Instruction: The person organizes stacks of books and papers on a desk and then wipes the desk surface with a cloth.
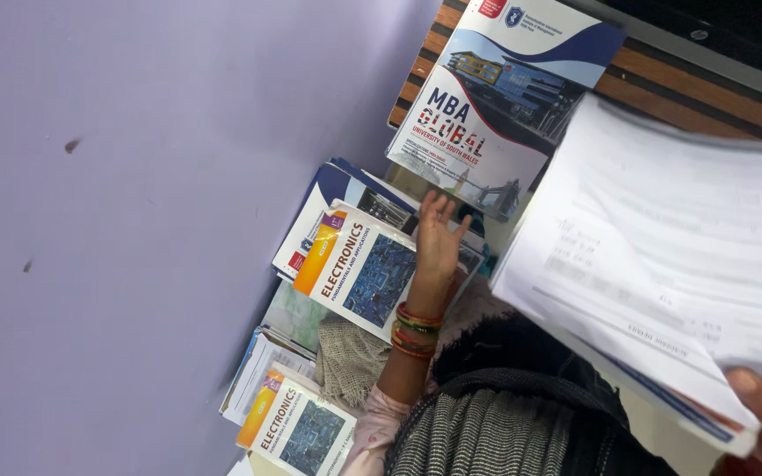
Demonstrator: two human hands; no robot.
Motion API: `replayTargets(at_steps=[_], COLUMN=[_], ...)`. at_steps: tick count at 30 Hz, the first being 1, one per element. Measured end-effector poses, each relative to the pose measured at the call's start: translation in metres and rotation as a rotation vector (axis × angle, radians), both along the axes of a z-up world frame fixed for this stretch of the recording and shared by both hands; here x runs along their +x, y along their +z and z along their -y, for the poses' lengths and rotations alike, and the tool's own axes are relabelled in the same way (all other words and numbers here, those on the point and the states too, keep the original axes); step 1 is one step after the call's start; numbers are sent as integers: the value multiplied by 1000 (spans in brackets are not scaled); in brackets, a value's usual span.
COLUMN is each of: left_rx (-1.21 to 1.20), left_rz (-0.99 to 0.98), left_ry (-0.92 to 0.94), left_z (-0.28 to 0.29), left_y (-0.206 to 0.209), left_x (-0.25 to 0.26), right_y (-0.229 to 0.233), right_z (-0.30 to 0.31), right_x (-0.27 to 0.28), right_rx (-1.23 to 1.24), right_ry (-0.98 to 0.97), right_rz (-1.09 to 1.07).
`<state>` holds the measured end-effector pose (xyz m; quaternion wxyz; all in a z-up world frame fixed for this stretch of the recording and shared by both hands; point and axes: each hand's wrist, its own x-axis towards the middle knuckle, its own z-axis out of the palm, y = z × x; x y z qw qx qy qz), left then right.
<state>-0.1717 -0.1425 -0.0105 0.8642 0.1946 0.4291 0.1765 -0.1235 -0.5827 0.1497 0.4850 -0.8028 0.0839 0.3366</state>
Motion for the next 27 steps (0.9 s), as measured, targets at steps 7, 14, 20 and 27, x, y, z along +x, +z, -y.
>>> replayTargets(at_steps=[7, 14, 20, 27], left_rx=[515, 147, 356, 367], left_rz=[459, 172, 83, 16], left_ry=[-408, -368, -422, -441], left_z=[16, -22, -17, -11], left_y=[2, -27, -52, -38], left_x=[-27, 0, 5, 6], right_y=[-76, -168, -179, -174], right_z=[-146, -185, -184, -175], right_x=[48, 64, 63, 55], right_rx=[485, 401, 445, 273], right_ry=[-47, -107, -197, -197], right_rz=[8, 7, 105, 393])
